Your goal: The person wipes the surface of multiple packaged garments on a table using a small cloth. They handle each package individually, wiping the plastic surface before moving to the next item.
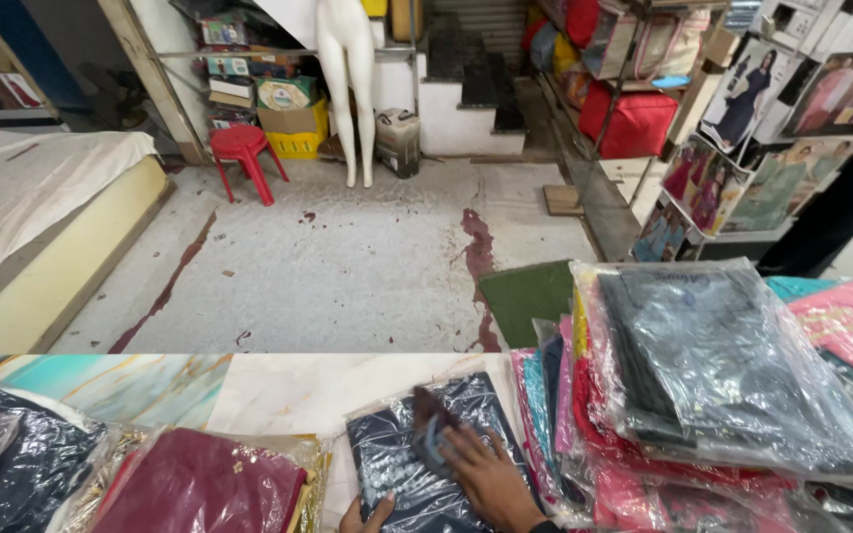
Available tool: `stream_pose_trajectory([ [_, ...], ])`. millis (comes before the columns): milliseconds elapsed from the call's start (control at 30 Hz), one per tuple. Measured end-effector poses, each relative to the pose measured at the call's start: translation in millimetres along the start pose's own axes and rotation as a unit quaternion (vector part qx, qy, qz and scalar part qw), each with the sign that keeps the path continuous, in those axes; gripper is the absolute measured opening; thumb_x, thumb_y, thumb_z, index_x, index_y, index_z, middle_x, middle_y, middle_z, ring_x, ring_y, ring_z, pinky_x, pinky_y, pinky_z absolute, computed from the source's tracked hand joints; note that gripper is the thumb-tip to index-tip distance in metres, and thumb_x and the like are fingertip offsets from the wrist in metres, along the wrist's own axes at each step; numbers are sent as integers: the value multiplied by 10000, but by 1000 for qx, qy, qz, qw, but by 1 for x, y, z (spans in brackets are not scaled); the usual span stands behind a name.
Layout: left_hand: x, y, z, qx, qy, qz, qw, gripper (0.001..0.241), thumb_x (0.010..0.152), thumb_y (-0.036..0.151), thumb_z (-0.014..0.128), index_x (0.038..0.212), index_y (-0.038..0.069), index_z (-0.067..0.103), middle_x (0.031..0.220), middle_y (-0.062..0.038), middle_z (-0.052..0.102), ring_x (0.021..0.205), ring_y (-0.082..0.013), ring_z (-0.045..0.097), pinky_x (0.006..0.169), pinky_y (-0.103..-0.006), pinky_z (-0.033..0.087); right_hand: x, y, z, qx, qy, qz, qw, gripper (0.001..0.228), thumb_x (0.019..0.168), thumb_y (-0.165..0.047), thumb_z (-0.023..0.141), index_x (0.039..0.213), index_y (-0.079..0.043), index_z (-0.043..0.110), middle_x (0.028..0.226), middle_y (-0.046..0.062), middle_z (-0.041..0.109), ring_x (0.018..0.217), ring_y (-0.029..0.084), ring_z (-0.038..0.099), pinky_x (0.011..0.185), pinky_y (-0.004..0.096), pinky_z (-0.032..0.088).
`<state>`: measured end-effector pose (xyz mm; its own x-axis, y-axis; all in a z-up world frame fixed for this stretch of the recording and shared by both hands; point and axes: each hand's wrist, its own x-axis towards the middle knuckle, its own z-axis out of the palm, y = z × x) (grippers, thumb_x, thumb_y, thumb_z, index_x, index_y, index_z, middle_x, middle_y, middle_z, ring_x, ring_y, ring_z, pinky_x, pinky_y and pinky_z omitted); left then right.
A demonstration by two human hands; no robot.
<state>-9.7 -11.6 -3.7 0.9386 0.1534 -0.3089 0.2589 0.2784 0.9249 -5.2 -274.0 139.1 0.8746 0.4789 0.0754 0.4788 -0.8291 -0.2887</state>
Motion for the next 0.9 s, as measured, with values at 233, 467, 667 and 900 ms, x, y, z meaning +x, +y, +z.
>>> stream_pose_trajectory([
  [233, -50, 145, 68, 67, -14, 31, 997, 379, 893, 135, 721, 1241, 1, 658, 1092, -153, 758, 975, -195, 705, 856, -321, 551, 12, 30, 15, 423, 210, 292, 832, 472, 1048, -245, 423, 1497, -124, 506, 1522, 121, 557, 1438, 263, 517, 1174, 382, 379],
  [467, -108, 226, 134, 550, -129, 437, 700, 437, 849, 56, 663, 1284, 83, 624, 1336, -180, 668, 1004, -356, 726, 733, -443, 610, 17, 31, -35, 743, 381, 201, 513, 458, 1114, -208, 414, 1503, 35, 431, 1289, 162, 580, 1153, 234, 611, 1023, 378, 508],
  [667, -71, 112, 77, 662, -103, 487, 560, 410, 937, 94, 605, 1335, 190, 623, 1542, -120, 541, 1323, -482, 542, 1055, -581, 496, 15, 30, -77, 623, 443, 212, 609, 441, 1082, -184, 393, 1492, -28, 443, 1292, 147, 627, 1079, 215, 641, 962, 357, 530],
  [900, -40, -12, 7, 686, -240, 205, 656, 565, 1009, 398, 540, 1553, 282, 441, 1660, -186, 228, 1546, -384, 181, 1203, -633, 101, 13, -19, -3, 258, 89, -39, 961, 489, 1012, -224, 433, 1491, -175, 516, 1573, 109, 520, 1432, 273, 503, 1157, 490, 397],
])
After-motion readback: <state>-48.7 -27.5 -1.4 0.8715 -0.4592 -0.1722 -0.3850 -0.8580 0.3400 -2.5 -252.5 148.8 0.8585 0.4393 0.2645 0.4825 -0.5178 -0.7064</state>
